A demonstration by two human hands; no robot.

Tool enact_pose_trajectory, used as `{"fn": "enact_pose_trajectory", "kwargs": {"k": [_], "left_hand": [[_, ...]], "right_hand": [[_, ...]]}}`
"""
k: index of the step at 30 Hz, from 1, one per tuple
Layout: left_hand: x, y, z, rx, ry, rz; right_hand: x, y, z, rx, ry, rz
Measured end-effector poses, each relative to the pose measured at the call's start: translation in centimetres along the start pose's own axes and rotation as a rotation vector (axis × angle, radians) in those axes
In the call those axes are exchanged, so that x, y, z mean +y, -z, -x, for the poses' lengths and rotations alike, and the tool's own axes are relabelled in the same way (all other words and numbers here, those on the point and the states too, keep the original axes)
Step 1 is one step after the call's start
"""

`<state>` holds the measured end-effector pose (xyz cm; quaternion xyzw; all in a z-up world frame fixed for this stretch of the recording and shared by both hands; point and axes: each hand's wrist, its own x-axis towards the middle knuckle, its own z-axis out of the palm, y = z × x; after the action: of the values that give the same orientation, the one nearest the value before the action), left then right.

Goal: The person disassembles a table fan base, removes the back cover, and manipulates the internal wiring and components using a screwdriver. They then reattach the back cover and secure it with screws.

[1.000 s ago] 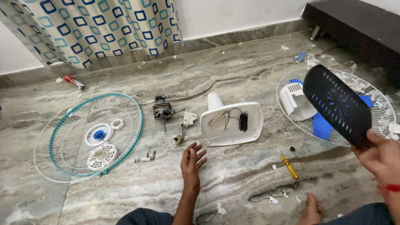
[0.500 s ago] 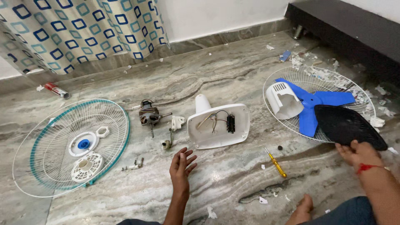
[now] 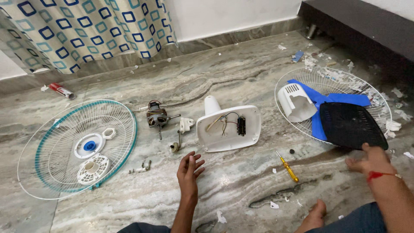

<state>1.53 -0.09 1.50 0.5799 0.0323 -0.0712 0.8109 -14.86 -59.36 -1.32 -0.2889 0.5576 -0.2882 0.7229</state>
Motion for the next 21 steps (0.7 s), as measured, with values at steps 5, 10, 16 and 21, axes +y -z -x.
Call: {"fn": "enact_pose_trajectory", "kwargs": {"k": [5,10,16,21], "left_hand": [[-0.7,0.0,-0.4,0.041,-0.006,-0.037],[-1.1,0.1,-0.6,0.041,-0.016,-0.066],[-1.8,0.2,-1.1,0.069,-0.033,-0.119],[-2.1,0.2,-1.5,0.083,-0.032,-0.124]], "right_hand": [[0.8,-0.4,0.5,0.038,0.263,0.064],[2.1,-1.9,4.9,-0.223,0.605,0.128],[5.0,-6.6,13.8,-0.405,0.712,0.418],[7.8,-9.0,18.0,-0.561,0.765,0.624]]}}
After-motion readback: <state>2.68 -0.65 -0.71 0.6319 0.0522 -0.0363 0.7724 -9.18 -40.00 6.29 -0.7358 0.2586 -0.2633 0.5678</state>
